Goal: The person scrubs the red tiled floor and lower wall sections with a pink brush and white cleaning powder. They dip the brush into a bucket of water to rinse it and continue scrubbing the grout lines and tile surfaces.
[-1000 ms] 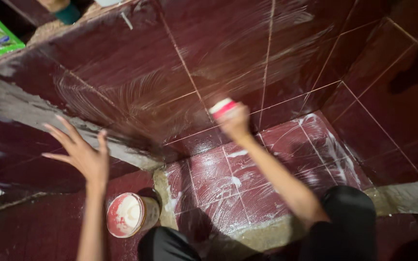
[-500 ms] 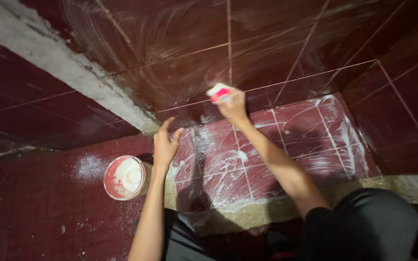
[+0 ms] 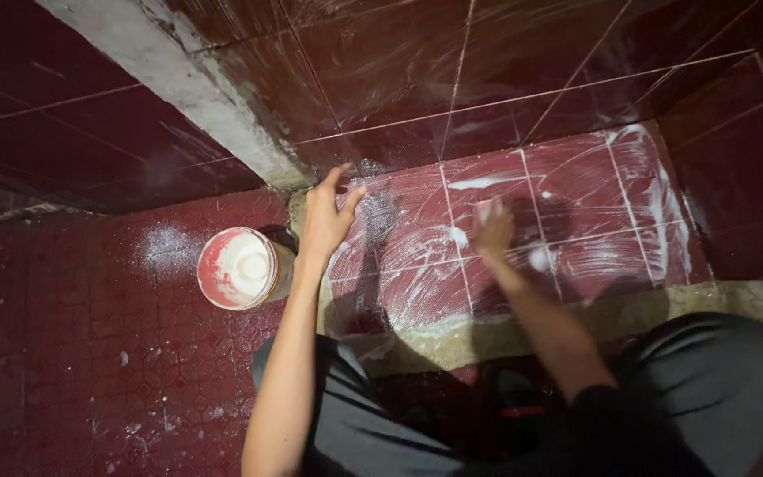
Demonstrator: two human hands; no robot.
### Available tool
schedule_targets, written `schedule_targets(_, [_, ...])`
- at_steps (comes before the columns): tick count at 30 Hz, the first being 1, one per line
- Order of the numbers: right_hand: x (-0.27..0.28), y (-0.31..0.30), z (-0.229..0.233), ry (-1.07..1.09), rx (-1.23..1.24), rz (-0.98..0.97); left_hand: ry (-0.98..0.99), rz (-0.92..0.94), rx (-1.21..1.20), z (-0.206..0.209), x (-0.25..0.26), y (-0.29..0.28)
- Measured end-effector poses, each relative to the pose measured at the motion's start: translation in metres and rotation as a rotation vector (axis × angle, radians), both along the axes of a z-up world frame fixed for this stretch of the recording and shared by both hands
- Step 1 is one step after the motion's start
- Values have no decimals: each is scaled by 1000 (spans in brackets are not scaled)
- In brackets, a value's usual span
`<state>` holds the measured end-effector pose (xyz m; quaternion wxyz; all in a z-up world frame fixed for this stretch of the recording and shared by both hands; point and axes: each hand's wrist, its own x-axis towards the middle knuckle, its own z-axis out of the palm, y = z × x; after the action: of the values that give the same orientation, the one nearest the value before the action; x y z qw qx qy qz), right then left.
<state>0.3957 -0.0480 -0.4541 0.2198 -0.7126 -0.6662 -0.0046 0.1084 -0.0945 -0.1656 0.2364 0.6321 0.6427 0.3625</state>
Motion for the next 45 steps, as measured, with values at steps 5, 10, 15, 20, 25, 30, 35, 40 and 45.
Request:
schedule_targets(5, [-77,-72,-20,-450,123,710,34,-48,24,9,7,-5])
schedule_targets(10, [4,6,-6,-47,29,387,12,-30,-149,23,10,-9])
schedule_targets(15, [-8,81,3,25,185,26,110,-109,-80,14,17,-7])
schedule_targets(20, [-99,-35,-23,-121,98,568,157,-91,-201,5,20,5])
schedule_targets(25, [-17,-39,-21,84,-105,595,170,-146,-81,-20,19,16])
schedule_targets(30, [9,6,-16,-25,66,82,260,-159,-63,-35,32,28])
schedule_targets(35, [-49,-78,-19,-90,-65,412,208,-165,-302,-39,42,37])
schedule_targets(40, [-9,-69,20,187,-198,589,303,-12,-433,-38,14,34])
schedule_targets(45, [62,81,121,542,89,33,269,104,-476,-38,-6,23])
